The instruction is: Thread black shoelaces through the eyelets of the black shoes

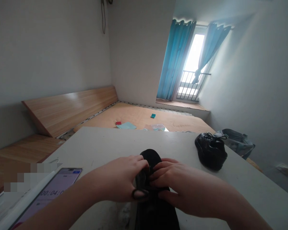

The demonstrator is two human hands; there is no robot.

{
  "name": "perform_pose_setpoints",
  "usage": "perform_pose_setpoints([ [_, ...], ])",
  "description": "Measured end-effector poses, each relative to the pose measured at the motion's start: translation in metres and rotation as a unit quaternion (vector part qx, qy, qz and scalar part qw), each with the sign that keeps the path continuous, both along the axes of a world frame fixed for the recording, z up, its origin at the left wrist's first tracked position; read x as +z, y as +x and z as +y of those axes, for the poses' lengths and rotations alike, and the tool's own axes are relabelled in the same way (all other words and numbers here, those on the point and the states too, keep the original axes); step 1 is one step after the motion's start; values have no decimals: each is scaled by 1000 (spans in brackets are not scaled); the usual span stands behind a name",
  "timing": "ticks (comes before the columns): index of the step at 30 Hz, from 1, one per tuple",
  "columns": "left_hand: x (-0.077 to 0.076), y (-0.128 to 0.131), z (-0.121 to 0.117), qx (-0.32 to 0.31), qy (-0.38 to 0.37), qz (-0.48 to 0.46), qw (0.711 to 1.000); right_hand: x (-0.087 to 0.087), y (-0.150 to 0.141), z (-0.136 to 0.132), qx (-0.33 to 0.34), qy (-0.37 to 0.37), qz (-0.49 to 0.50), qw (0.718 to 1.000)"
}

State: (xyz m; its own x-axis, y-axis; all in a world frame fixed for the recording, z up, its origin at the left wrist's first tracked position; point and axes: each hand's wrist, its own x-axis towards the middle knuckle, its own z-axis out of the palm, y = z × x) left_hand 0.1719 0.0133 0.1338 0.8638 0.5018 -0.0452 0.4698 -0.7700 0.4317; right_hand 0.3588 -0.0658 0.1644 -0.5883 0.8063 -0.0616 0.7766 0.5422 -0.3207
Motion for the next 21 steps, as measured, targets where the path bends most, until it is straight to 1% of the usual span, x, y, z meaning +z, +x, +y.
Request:
perform_pose_setpoints([
  [3,6,-4,-3,22,-5,-4,1000,3,4,-8,5,-10,6,1000],
  [7,11,1,-11,76,32,-49,995,11,11,-9,-37,2,32,999],
  [10,9,7,-14,66,56,-43,995,18,10,-10,-82,29,60,994],
  [11,7,10,-14,59,59,-33,996,20,8,-10,-83,33,70,994],
  [13,2,14,-14,58,75,-16,995,20,0,-13,-62,19,85,994],
  [15,-4,19,-12,88,100,-17,991,15,-11,-15,-36,-10,66,997],
  [17,-9,22,-8,131,115,-26,984,6,-21,-16,-29,-24,5,999],
  [19,-12,22,-3,172,104,-36,979,-5,-28,-14,-32,-18,-64,997],
  [21,-12,20,3,196,76,-51,976,-11,-31,-12,-34,-7,-103,994],
])
